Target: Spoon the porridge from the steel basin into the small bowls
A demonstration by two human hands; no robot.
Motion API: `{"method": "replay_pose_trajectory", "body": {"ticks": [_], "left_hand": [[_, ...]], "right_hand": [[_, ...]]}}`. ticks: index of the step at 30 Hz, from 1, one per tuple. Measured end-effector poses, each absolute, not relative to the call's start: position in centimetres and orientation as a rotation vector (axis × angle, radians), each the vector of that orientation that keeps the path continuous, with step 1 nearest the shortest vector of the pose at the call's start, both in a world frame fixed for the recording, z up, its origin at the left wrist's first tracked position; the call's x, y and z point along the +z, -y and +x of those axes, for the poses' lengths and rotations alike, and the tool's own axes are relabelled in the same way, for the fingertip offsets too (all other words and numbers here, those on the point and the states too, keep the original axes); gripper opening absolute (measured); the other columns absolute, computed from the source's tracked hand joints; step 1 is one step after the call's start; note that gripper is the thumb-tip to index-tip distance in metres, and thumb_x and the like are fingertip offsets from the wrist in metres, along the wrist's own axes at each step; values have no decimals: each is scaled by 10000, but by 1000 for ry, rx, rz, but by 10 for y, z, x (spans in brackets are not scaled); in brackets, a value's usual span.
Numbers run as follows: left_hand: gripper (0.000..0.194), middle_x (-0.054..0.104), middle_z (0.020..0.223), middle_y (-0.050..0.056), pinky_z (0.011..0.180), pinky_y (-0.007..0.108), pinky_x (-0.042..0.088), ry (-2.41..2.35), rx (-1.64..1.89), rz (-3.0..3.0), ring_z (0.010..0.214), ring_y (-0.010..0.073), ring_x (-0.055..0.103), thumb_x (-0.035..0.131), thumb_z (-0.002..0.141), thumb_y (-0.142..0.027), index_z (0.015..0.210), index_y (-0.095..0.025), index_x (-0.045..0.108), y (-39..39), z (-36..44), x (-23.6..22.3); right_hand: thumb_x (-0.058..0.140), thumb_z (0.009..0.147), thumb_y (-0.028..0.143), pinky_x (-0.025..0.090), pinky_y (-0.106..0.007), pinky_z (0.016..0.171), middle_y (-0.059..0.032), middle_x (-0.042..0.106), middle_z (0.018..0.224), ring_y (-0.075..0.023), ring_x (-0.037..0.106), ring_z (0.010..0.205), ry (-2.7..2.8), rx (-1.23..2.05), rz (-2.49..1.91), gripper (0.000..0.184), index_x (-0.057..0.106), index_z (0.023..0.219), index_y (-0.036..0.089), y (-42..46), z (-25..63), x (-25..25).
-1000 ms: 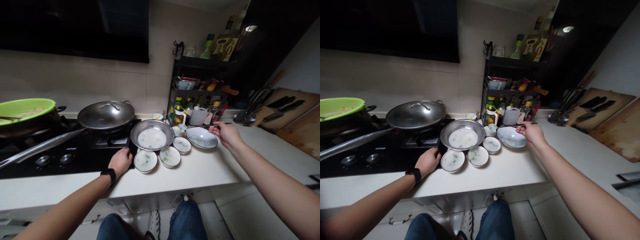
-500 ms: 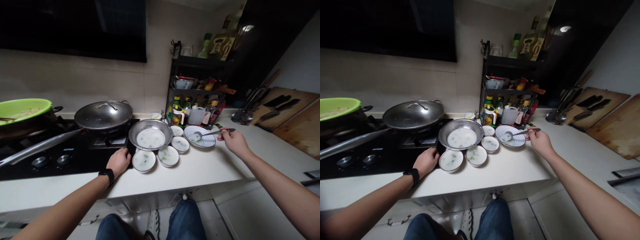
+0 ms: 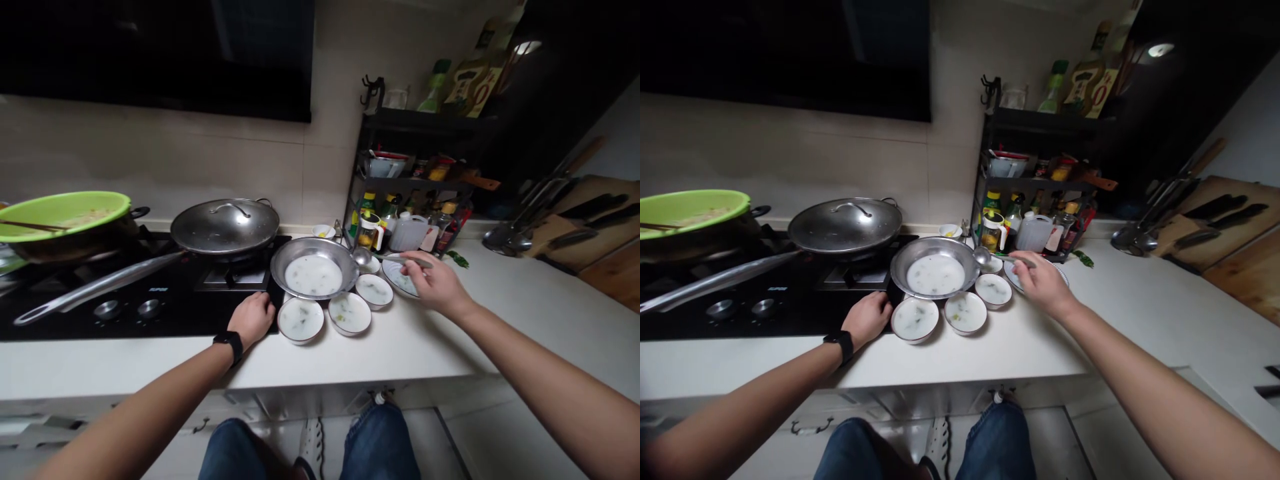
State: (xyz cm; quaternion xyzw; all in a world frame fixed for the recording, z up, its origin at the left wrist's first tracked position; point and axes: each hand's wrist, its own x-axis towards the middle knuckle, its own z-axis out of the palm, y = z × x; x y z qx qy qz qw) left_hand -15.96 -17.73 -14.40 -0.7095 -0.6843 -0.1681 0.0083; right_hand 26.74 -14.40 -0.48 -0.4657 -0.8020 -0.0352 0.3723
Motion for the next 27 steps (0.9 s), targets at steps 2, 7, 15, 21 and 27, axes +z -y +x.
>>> {"method": "replay_pose_trajectory", "body": {"ticks": [2, 7, 15, 21, 27], "left_hand": [[219, 709, 974, 96, 848, 353, 483, 2139, -522, -2216, 947, 247, 667, 426, 981, -260, 845, -228, 594, 178, -159, -144], [215, 710, 989, 98, 845, 350, 485, 2164, -522, -2220, 955, 244, 668, 438, 985, -260, 860, -224, 609, 177, -159, -143], [207, 704, 968, 92, 847, 356, 487, 2153, -543, -2213, 946, 242, 666, 454, 985, -252, 849, -216, 605, 177, -159, -144], [205, 701, 965, 94, 844, 356, 481, 2149, -542, -2212, 942, 239, 663, 459, 981, -249, 851, -213, 613, 178, -158, -144], [212, 708, 979, 92, 842, 354, 478, 2151, -540, -2212, 938, 232, 660, 443, 984, -253, 852, -215, 605, 177, -159, -145]], "right_hand": [[454, 1031, 375, 605, -380, 843, -110, 780, 1030, -242, 753, 906, 2105, 13, -1155, 325, 706, 1151, 209, 135, 240, -11], [473, 993, 343, 599, -398, 849, -79, 772, 856, -246, 756, 812, 2081, 261, -1147, 281, 703, 1078, 206, 117, 200, -35], [530, 976, 167, 588, -262, 552, -11, 681, 571, -173, 686, 512, 1219, 973, -1425, 117, 610, 898, 201, 105, 173, -55], [593, 964, 133, 615, -229, 528, -45, 688, 575, -147, 685, 497, 971, 1151, -1336, 102, 622, 869, 156, 105, 166, -49], [602, 963, 139, 616, -229, 521, -47, 684, 574, -140, 674, 483, 925, 1151, -1267, 87, 619, 878, 148, 107, 177, -28]]}}
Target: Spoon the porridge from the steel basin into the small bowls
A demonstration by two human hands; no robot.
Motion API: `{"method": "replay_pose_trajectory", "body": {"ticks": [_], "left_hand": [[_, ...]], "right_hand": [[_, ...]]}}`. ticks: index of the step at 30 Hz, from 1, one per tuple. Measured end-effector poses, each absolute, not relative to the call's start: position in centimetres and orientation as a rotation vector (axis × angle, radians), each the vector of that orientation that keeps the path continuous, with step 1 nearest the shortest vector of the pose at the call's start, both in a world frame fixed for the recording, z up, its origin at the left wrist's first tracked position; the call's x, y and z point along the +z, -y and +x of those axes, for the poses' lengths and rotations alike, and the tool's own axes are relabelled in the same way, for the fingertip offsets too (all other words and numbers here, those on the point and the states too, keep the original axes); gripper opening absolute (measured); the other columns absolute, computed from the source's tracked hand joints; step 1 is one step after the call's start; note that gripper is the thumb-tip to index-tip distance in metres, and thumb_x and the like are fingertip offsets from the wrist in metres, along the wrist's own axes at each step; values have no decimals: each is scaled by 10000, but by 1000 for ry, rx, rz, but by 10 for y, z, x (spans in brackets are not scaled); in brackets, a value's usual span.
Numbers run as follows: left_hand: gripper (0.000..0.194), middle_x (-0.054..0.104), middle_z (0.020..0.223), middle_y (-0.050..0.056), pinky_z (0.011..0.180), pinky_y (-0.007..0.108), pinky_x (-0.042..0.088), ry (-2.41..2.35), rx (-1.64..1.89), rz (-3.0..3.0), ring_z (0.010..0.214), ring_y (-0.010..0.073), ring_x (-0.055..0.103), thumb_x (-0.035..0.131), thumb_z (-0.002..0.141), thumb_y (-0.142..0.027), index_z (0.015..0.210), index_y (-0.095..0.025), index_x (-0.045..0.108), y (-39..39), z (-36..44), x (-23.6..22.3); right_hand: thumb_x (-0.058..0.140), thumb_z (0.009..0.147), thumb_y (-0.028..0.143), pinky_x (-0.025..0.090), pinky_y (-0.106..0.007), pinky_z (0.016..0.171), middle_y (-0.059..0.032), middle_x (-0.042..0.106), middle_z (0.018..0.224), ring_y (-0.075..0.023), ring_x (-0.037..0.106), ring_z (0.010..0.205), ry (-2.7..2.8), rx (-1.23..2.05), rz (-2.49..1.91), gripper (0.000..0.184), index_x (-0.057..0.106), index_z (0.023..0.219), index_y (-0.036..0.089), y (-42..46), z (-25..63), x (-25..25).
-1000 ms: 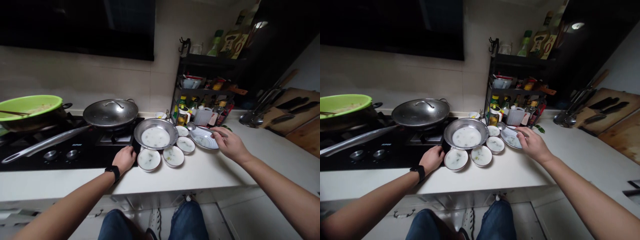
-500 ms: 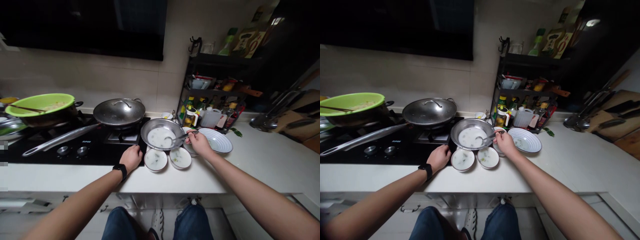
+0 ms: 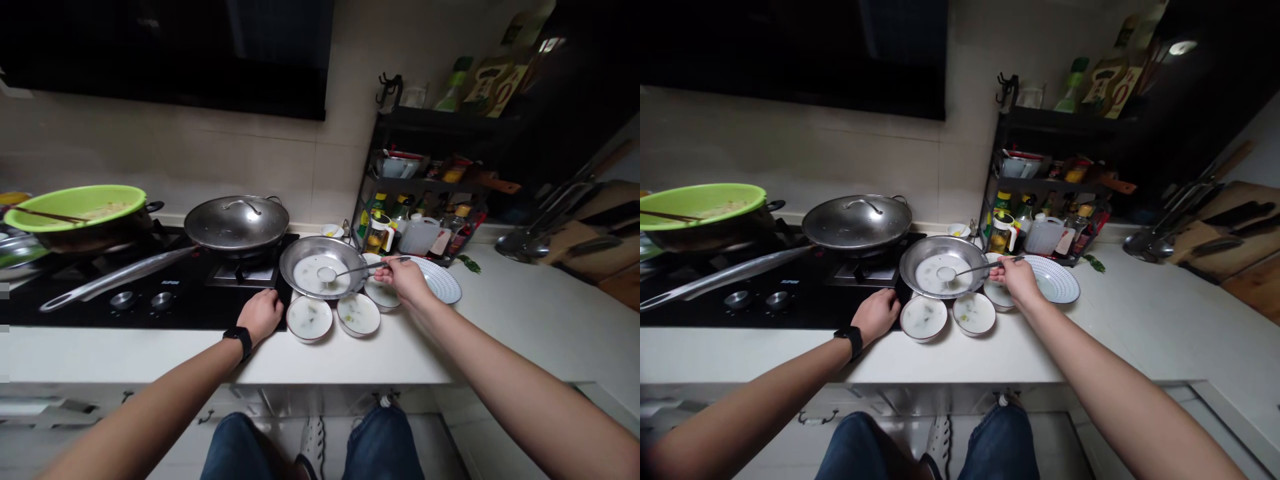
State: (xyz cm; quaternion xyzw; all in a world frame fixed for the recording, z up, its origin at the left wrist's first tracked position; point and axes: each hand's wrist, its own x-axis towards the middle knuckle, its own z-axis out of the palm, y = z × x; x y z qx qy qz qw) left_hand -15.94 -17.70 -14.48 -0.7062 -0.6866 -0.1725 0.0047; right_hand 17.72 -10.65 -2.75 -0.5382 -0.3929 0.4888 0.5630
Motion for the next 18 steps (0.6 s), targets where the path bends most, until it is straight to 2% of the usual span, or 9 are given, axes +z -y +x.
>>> {"method": "replay_pose_trajectory", "body": {"ticks": [5, 12, 18], "left_hand": [[218, 708, 968, 91, 835, 361, 481, 2143, -544, -2218, 933, 241, 664, 431, 979, -256, 850, -217, 603, 177, -160, -145], [226, 708, 952, 91, 834, 360, 483, 2125, -539, -2222, 933, 248, 671, 422, 977, -263, 841, -224, 598, 177, -161, -146], [224, 708, 951, 86, 811, 355, 474, 2138, -529, -2215, 918, 246, 673, 420, 976, -269, 831, -230, 586, 178, -160, -144]], "right_hand": [[504, 975, 78, 611, -219, 529, -64, 675, 562, -136, 670, 476, 891, 1083, -1260, 150, 626, 903, 126, 110, 206, -3], [462, 988, 63, 618, -205, 550, -68, 672, 580, -130, 672, 494, 820, 863, -1328, 190, 625, 905, 115, 119, 280, 25], [414, 1017, 57, 596, -187, 563, -45, 655, 580, -115, 661, 490, 791, 661, -1433, 237, 600, 890, 131, 127, 339, 24]]}}
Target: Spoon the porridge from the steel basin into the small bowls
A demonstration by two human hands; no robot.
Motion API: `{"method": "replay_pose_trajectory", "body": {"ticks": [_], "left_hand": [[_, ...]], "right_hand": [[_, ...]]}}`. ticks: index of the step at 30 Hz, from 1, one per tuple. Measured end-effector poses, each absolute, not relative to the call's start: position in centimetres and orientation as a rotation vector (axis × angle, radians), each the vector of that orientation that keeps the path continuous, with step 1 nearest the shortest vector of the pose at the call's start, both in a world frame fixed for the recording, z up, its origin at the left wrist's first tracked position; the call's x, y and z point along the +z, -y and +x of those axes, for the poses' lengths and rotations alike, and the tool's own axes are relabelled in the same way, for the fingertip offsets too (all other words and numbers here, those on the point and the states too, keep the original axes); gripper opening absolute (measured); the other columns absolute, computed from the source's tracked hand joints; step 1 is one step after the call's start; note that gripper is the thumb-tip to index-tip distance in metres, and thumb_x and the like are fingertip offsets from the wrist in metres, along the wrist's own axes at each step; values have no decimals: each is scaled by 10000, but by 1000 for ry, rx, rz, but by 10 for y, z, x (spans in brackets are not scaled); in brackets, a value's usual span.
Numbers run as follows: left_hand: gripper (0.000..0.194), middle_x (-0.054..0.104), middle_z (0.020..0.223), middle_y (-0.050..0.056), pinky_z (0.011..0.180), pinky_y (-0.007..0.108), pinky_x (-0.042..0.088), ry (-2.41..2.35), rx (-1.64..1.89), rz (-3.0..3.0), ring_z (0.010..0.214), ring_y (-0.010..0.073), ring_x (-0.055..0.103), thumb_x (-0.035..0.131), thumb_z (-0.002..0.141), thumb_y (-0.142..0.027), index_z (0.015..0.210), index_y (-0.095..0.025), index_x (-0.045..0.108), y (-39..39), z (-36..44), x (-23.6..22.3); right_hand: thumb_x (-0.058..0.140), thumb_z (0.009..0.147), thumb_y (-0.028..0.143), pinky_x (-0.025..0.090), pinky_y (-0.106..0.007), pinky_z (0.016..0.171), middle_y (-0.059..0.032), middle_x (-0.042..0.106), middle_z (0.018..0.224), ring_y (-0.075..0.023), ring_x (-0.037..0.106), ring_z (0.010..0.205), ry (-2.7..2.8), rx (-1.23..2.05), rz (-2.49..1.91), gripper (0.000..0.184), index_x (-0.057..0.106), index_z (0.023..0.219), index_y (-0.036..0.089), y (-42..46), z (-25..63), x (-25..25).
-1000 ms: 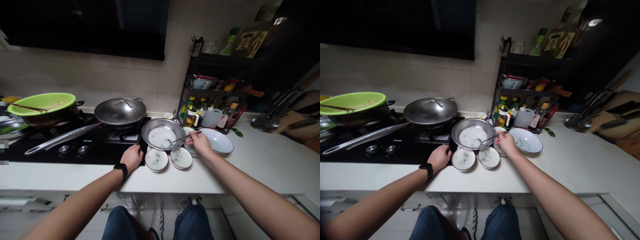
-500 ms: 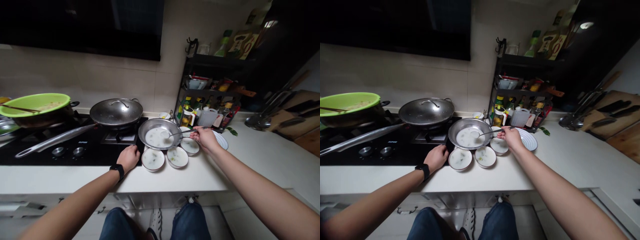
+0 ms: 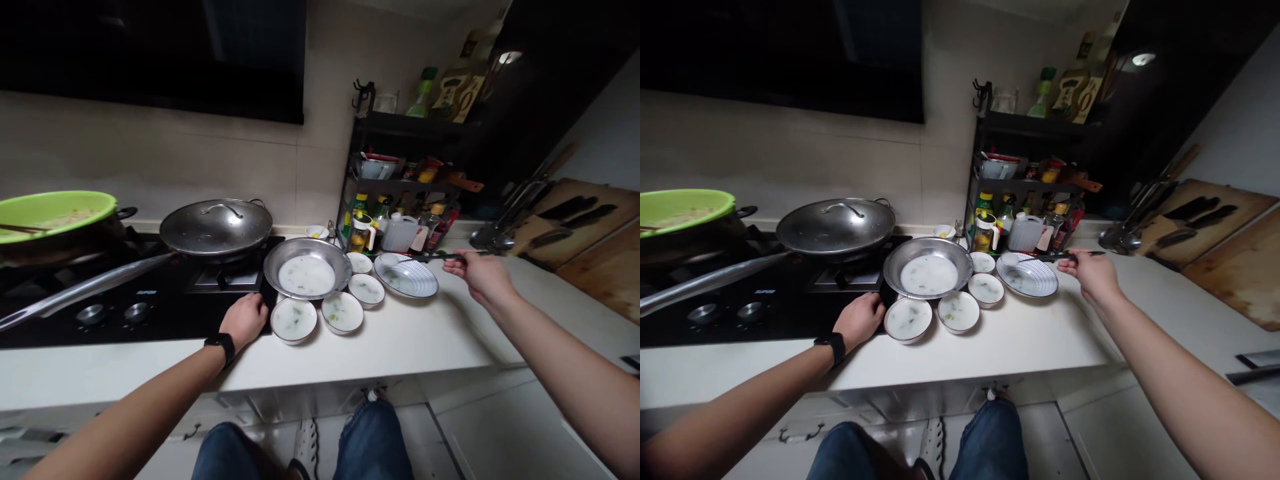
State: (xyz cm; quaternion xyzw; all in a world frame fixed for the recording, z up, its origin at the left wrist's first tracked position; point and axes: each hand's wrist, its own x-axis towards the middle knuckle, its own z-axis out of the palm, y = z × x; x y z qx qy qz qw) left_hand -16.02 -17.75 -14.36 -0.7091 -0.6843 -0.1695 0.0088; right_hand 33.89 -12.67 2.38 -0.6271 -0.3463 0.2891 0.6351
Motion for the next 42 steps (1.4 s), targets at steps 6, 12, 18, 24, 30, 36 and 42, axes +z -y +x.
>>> {"method": "replay_pose_trajectory", "body": {"ticks": [6, 12, 18, 24, 30, 36, 42], "left_hand": [[228, 712, 967, 91, 826, 353, 474, 2132, -532, -2208, 929, 246, 673, 418, 976, -270, 835, -231, 593, 177, -160, -144], [233, 713, 961, 98, 845, 360, 488, 2134, -513, -2220, 939, 255, 670, 415, 977, -269, 859, -222, 611, 178, -160, -143], [221, 720, 981, 99, 849, 354, 485, 2155, -530, -2211, 943, 244, 667, 432, 977, -253, 862, -220, 618, 180, -157, -141], [215, 723, 1011, 108, 859, 357, 488, 2187, -530, -2211, 960, 240, 664, 451, 978, -247, 879, -212, 639, 179, -157, -141], [215, 706, 987, 99, 863, 348, 485, 2186, -523, -2206, 965, 239, 666, 447, 990, -260, 858, -221, 612, 178, -157, -142], [201, 701, 985, 98, 852, 347, 481, 2175, -531, -2196, 952, 236, 661, 454, 982, -252, 846, -218, 598, 178, -157, -143], [205, 707, 1003, 101, 864, 351, 483, 2191, -522, -2205, 972, 239, 665, 453, 987, -259, 860, -219, 609, 178, -157, -141]], "right_hand": [[451, 1006, 95, 587, -252, 634, -37, 665, 614, -149, 679, 538, 1026, 472, -1644, 177, 601, 940, 162, 134, 359, 6], [505, 962, 279, 583, -420, 934, -157, 788, 1024, -280, 753, 945, 2037, -161, -1596, 242, 703, 1051, 172, 147, 363, -5], [552, 928, 325, 542, -427, 1037, -144, 768, 1173, -284, 716, 1090, 2230, -235, -1295, 258, 738, 1075, 222, 156, 331, 3], [589, 952, 332, 531, -409, 1029, -69, 767, 875, -262, 718, 1004, 1857, 147, -1302, 193, 734, 1046, 246, 136, 245, -1], [650, 925, 282, 575, -342, 808, -17, 724, 740, -222, 711, 744, 1704, 561, -1237, 152, 734, 1046, 246, 100, 179, -34], [650, 933, 262, 558, -259, 656, 10, 712, 672, -176, 704, 653, 1664, 727, -1229, 116, 698, 1030, 221, 88, 152, -56], [622, 953, 192, 563, -204, 503, 22, 639, 533, -126, 648, 476, 1088, 1111, -1320, 68, 603, 888, 184, 90, 141, -59]]}}
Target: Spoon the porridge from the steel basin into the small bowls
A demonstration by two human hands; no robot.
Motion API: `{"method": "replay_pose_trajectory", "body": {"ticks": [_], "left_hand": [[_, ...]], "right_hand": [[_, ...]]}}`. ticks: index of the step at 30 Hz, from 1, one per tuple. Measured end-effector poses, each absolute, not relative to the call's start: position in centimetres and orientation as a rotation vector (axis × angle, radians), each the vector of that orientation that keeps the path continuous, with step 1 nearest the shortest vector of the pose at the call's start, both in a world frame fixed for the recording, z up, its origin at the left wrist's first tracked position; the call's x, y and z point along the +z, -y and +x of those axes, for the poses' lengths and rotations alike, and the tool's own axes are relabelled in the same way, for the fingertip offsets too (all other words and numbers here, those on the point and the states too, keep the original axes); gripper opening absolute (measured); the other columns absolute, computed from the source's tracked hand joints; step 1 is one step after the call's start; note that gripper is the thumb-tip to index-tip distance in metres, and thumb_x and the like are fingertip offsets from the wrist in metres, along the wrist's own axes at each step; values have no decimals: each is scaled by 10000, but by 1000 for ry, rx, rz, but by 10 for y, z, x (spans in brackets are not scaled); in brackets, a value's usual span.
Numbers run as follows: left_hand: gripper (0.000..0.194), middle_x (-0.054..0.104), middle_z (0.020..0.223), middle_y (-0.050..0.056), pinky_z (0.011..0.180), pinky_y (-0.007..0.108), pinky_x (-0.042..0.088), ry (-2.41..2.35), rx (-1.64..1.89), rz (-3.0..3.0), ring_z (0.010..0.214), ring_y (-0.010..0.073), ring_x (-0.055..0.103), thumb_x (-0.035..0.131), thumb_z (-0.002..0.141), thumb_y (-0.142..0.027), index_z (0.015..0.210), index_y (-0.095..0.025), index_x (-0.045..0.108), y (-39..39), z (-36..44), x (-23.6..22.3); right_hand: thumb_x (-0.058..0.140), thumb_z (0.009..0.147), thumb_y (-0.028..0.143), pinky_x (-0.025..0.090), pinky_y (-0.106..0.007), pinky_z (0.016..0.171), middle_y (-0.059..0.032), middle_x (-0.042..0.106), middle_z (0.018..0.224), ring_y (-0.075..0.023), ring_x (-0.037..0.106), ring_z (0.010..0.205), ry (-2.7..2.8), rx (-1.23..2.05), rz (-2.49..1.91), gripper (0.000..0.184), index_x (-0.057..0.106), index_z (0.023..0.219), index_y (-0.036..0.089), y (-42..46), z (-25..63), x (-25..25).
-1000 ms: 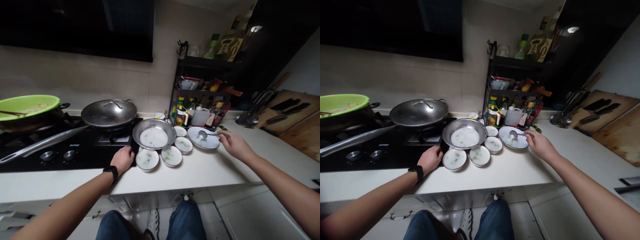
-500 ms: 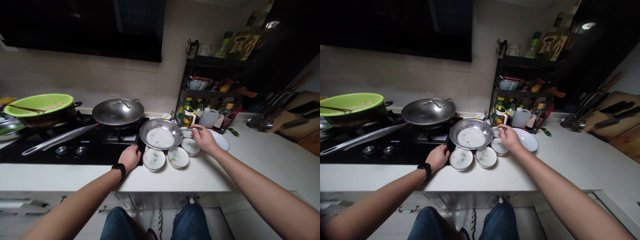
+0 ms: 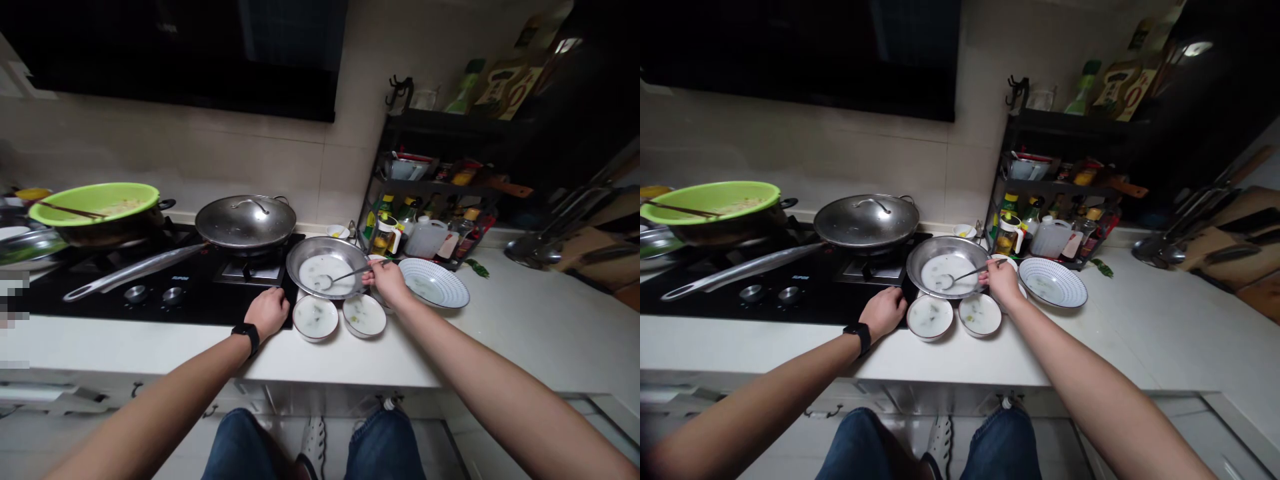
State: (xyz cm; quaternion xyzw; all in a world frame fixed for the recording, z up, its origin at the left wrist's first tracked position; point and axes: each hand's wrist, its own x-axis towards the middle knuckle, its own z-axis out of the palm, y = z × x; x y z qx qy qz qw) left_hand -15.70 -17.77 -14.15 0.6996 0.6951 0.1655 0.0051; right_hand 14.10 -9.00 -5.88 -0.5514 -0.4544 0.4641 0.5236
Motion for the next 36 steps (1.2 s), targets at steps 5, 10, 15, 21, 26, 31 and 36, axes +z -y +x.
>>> {"method": "replay_pose_trajectory", "body": {"ticks": [5, 10, 15, 21, 26, 31, 36], "left_hand": [[202, 710, 993, 102, 861, 357, 485, -2169, 522, 2201, 966, 243, 664, 457, 979, -251, 862, -217, 618, 178, -157, -142], [202, 709, 983, 98, 851, 352, 485, -2179, 530, 2199, 959, 242, 665, 456, 978, -256, 859, -225, 617, 177, -159, -143], [219, 714, 982, 104, 844, 360, 484, -2165, 537, 2222, 949, 248, 668, 436, 981, -259, 851, -222, 608, 177, -159, -143], [230, 714, 960, 96, 852, 353, 491, -2179, 521, 2228, 942, 248, 674, 427, 974, -260, 844, -226, 614, 179, -158, -141], [237, 710, 945, 99, 842, 365, 494, -2170, 514, 2248, 934, 260, 670, 418, 966, -266, 843, -228, 618, 178, -160, -143], [223, 717, 967, 99, 845, 361, 489, -2171, 523, 2243, 939, 257, 671, 420, 959, -260, 844, -231, 609, 177, -161, -144], [226, 715, 967, 95, 842, 357, 484, -2179, 501, 2246, 939, 251, 672, 411, 972, -269, 835, -233, 587, 178, -159, -141]], "right_hand": [[557, 958, 115, 604, -218, 525, -22, 655, 542, -133, 672, 495, 993, 1192, -1308, 126, 598, 852, 169, 98, 144, -47], [573, 938, 109, 622, -234, 551, -38, 675, 569, -140, 669, 490, 958, 1192, -1267, 100, 615, 865, 163, 102, 161, -28], [591, 945, 138, 619, -233, 558, -53, 676, 585, -141, 671, 500, 910, 1109, -1258, 60, 618, 895, 154, 104, 199, -3], [507, 971, 97, 626, -222, 578, -58, 671, 605, -127, 666, 519, 821, 925, -1309, 158, 632, 886, 147, 111, 273, 24], [447, 988, 65, 618, -218, 572, -43, 663, 590, -133, 670, 524, 788, 717, -1386, 248, 621, 848, 172, 120, 334, 31], [418, 1008, 47, 585, -214, 561, -27, 645, 566, -127, 653, 486, 810, 563, -1510, 287, 592, 823, 180, 131, 365, 20], [496, 997, 104, 595, -291, 674, -24, 684, 609, -172, 702, 582, 1171, 363, -1693, 191, 641, 909, 188, 140, 371, 7]]}}
